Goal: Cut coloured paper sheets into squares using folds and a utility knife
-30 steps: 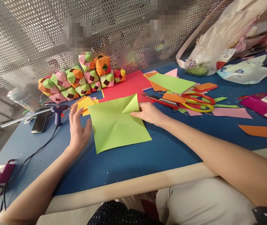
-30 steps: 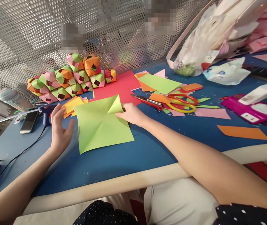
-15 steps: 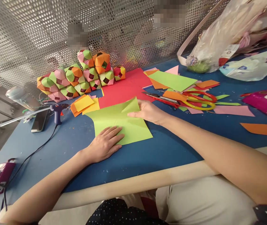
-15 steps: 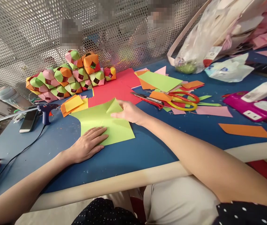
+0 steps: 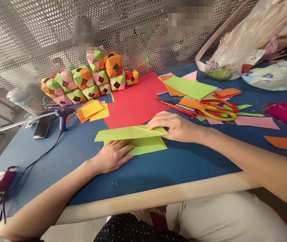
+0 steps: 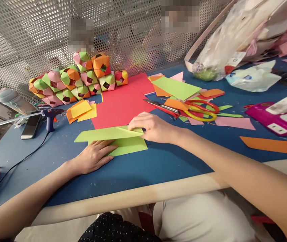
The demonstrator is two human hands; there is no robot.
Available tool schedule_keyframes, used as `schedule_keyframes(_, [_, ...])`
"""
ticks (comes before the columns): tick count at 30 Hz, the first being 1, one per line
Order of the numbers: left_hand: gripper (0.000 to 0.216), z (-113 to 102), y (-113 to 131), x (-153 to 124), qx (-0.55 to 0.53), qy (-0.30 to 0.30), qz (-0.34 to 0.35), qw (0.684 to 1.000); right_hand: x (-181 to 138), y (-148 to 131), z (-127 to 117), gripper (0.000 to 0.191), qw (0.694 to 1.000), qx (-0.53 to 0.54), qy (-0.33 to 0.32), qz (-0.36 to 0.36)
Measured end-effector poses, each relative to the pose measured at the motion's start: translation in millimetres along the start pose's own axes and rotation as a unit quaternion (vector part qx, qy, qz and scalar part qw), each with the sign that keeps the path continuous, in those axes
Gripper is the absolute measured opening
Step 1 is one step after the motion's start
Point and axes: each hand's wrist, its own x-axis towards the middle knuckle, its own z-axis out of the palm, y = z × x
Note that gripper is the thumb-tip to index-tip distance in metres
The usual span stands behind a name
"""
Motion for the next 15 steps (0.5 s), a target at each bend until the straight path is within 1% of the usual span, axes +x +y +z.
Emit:
schedule_keyframes(1, [0.04,1.0,-0.9,-1.0,-0.012,0.005,0.0,1.0,-6.3,3.5,2.5,0.024,0.998,-0.042,0.0,-0.039])
schedule_keyframes(3, [0.034,3.0,-3.5,-3.4,-0.044,0.037,0.015,0.998,-18.3,9.8,8.1,0.035,0.989,-0.113,-0.007,-0.095])
schedule_keyframes(5, [0.029,3.3,-5.0,-5.8,-0.059,0.068,0.041,0.995,-27.9,14.5,12.9,0.043,0.981,-0.152,-0.021,-0.12])
schedule_keyframes(6, [0.027,2.1,-4.1,-6.8,-0.053,0.074,0.047,0.995,-31.3,16.2,14.9,0.045,0.98,-0.159,-0.024,-0.121])
schedule_keyframes(8, [0.029,-3.0,3.1,-8.0,-0.013,0.054,0.046,0.997,-35.4,18.7,17.9,0.046,0.981,-0.16,-0.021,-0.111])
schedule_keyframes(11, [0.041,-15.7,28.0,-7.9,0.049,-0.006,0.05,0.998,-36.1,20.0,20.3,0.047,0.982,-0.164,-0.02,-0.093])
schedule_keyframes(12, [0.041,-20.2,38.3,-7.5,0.059,-0.002,0.047,0.997,-35.6,19.7,20.7,0.047,0.982,-0.166,-0.022,-0.087])
schedule_keyframes(13, [0.039,-24.3,48.3,-7.2,0.06,-0.001,0.062,0.996,-35.0,19.2,20.9,0.047,0.982,-0.169,-0.024,-0.082])
schedule_keyframes(15, [0.03,-31.0,64.0,-6.6,0.045,0.014,0.126,0.991,-33.8,17.3,21.0,0.046,0.982,-0.174,-0.028,-0.074])
